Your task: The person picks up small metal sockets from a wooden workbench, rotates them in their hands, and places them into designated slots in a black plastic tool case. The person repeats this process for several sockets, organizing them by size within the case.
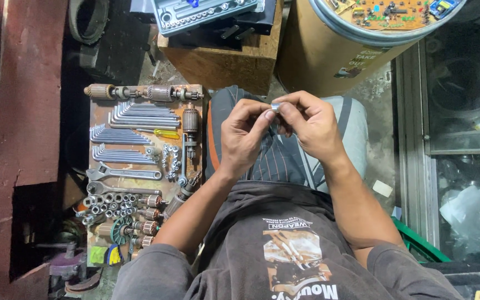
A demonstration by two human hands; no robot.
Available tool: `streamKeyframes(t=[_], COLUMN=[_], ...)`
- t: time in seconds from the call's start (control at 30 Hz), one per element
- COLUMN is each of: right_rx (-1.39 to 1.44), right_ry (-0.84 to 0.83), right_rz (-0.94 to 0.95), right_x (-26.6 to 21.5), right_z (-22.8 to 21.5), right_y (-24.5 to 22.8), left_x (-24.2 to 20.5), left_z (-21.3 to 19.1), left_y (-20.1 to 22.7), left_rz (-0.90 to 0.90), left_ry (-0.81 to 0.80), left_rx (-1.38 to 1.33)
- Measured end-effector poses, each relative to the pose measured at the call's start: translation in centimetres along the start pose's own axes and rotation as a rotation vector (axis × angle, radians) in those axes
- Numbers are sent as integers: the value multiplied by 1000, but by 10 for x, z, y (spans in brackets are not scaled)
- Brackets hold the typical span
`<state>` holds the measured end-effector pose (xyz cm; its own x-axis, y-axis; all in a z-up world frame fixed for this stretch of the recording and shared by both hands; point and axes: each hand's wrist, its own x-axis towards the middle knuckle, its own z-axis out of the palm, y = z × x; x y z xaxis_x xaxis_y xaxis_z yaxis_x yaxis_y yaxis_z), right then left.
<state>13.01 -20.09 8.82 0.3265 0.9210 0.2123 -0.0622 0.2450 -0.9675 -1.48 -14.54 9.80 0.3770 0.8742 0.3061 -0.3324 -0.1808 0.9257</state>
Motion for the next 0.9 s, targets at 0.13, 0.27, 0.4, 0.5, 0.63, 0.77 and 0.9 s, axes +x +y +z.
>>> streamKeyframes(t=[0.13,0.27,0.4,0.5,0.63,0.77,0.9], right_rx=[-101,-57,-74,-99,-19,-52,-166], right_ry=[-28,-37,-11,-53,-69,-31,-76], right_rz=[-82,-62,-6,-66,-40,-34,-188], right_x=[2,2,4,5,6,5,8], right_z=[0,-2,3,1,-1,1,1], right_y=[-3,0,-1,-9,2,-3,-4], left_x=[0,0,-2,0,-1,-1,-2], left_z=[-7,-1,-3,-6,0,3,-4], left_y=[-14,-5,-12,-9,-2,-3,-14], left_rz=[1,3,22,17,24,24,10], left_ry=[0,11,32,31,39,49,48], left_rx=[29,-7,31,17,7,-20,-15])
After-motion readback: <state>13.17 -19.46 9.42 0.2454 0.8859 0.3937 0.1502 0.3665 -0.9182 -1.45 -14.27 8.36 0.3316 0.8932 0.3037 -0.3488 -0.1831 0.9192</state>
